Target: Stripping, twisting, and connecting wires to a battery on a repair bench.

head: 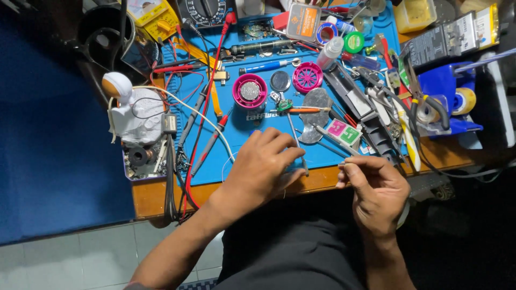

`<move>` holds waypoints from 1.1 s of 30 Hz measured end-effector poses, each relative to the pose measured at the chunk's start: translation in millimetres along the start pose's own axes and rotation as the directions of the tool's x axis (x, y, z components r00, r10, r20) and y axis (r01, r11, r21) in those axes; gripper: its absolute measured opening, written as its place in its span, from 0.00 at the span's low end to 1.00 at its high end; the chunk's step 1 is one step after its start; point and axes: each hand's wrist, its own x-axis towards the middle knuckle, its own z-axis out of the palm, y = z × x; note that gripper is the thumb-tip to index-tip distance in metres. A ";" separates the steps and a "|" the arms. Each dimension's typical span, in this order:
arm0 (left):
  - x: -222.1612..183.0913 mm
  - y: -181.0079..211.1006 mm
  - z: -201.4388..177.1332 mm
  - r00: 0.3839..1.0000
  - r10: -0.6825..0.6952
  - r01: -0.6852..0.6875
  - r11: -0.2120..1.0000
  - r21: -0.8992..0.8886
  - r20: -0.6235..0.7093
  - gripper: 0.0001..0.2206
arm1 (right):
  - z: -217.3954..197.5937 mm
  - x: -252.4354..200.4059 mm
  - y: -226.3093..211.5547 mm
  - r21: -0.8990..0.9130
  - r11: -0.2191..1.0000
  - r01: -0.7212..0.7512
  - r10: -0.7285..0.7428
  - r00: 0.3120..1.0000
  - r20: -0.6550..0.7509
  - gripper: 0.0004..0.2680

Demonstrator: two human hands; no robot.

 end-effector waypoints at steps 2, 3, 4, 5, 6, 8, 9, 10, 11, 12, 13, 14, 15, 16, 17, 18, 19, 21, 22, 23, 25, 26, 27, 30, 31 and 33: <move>-1.9 -3.9 9.0 0.999 0.028 -0.028 1.000 0.006 -0.029 0.11 | 3.3 -4.0 7.3 0.015 0.999 -0.032 0.033 0.999 -0.039 0.02; -3.0 -5.8 14.0 0.997 0.054 -0.053 0.998 0.017 -0.056 0.09 | 4.6 -6.0 11.2 0.037 0.997 -0.065 0.067 0.995 -0.076 0.03; -1.6 -5.3 15.0 0.997 0.055 -0.054 0.998 0.012 -0.058 0.09 | 9.0 -7.0 12.3 0.032 0.997 -0.064 0.066 0.995 -0.078 0.03; -1.2 -5.1 15.3 0.993 0.046 -0.047 0.999 -0.006 -0.108 0.03 | 14.3 -8.2 13.7 0.048 0.996 -0.078 0.083 0.991 -0.100 0.03; -1.0 -4.9 15.4 0.987 0.036 -0.041 0.999 -0.023 -0.158 0.02 | 19.8 -9.6 15.0 0.064 0.994 -0.092 0.099 0.988 -0.122 0.04; 0.1 -5.1 12.2 0.983 0.015 -0.030 0.997 -0.076 -0.181 0.03 | 30.3 -11.1 8.5 0.098 0.990 -0.106 0.117 0.987 -0.112 0.04; 0.3 -4.4 11.2 0.980 -0.007 -0.020 0.991 -0.131 -0.201 0.07 | 34.9 -12.9 5.0 0.131 0.984 -0.122 0.136 0.985 -0.103 0.04; 0.0 -4.6 11.2 0.980 -0.009 -0.019 0.991 -0.135 -0.199 0.07 | 37.3 -13.0 5.4 0.128 0.984 -0.125 0.139 0.985 -0.105 0.04; 0.1 -5.0 11.4 0.978 -0.014 -0.018 0.988 -0.152 -0.209 0.06 | 39.6 -12.4 5.8 0.149 0.980 -0.131 0.147 0.984 -0.100 0.04; 0.2 -5.4 11.5 0.976 -0.020 -0.018 0.986 -0.169 -0.219 0.06 | 42.0 -11.9 6.2 0.170 0.976 -0.137 0.155 0.983 -0.094 0.04; 0.0 -5.4 11.6 0.975 -0.023 -0.016 0.985 -0.172 -0.219 0.06 | 43.3 -11.8 5.5 0.166 0.976 -0.140 0.157 0.983 -0.094 0.04; -0.3 -5.4 11.6 0.978 -0.016 -0.020 0.985 -0.173 -0.208 0.07 | 44.7 -11.9 4.9 0.163 0.974 -0.154 0.172 0.979 -0.104 0.03; -0.7 -5.6 11.7 0.980 -0.010 -0.025 0.985 -0.172 -0.198 0.07 | 46.3 -11.8 4.4 0.161 0.973 -0.168 0.187 0.976 -0.113 0.03; -0.3 -5.1 11.9 0.980 -0.013 -0.023 0.984 -0.175 -0.199 0.07 | 46.5 -11.8 4.6 0.157 0.973 -0.169 0.188 0.976 -0.112 0.03; 0.0 -4.3 12.1 0.977 -0.012 -0.021 0.988 -0.154 -0.211 0.06 | 46.6 -12.0 4.7 0.141 0.978 -0.153 0.168 0.980 -0.105 0.03; 0.2 -3.3 12.2 0.975 -0.010 -0.020 0.991 -0.133 -0.224 0.05 | 46.6 -12.3 4.7 0.124 0.983 -0.136 0.149 0.984 -0.097 0.03; -0.4 -4.1 13.6 0.974 -0.013 -0.017 0.991 -0.135 -0.224 0.05 | 44.7 -12.7 9.0 0.121 0.983 -0.138 0.150 0.984 -0.096 0.03; -1.2 -5.3 16.3 0.973 0.012 -0.044 0.990 -0.134 -0.230 0.05 | 40.7 -13.3 17.2 0.130 0.982 -0.136 0.150 0.983 -0.108 0.03; -1.4 -4.7 22.6 0.973 0.010 -0.043 0.990 -0.136 -0.231 0.05 | 40.3 -12.7 22.1 0.128 0.982 -0.137 0.151 0.983 -0.107 0.03; -1.4 -4.3 28.7 0.952 -0.029 -0.017 0.989 -0.144 -0.306 0.04 | 40.0 -11.8 27.1 0.149 0.984 -0.093 0.111 0.987 -0.113 0.03; -0.6 -3.6 33.4 0.922 -0.070 0.010 0.988 -0.156 -0.380 0.04 | 37.7 -10.6 34.7 0.169 0.984 -0.050 0.071 0.990 -0.118 0.04; 0.4 -3.3 32.1 0.914 -0.066 0.001 0.987 -0.161 -0.401 0.04 | 35.5 -10.2 37.5 0.194 0.978 -0.079 0.102 0.989 -0.110 0.04; 1.4 -2.9 31.1 0.905 -0.062 -0.009 0.986 -0.166 -0.421 0.04 | 33.1 -9.9 40.2 0.217 0.970 -0.108 0.132 0.986 -0.102 0.05; 1.3 -5.3 32.0 0.898 -0.054 -0.025 0.985 -0.174 -0.438 0.04 | 29.0 -7.1 43.5 0.260 0.956 -0.133 0.159 0.984 -0.079 0.04; 0.9 -5.6 32.5 0.897 -0.056 -0.024 0.984 -0.174 -0.438 0.04 | 28.5 -6.6 43.7 0.258 0.957 -0.135 0.160 0.984 -0.078 0.04; 0.3 -6.3 33.6 0.893 -0.052 -0.024 0.986 -0.163 -0.446 0.03 | 27.5 -5.4 44.2 0.263 0.954 -0.143 0.165 0.984 -0.065 0.04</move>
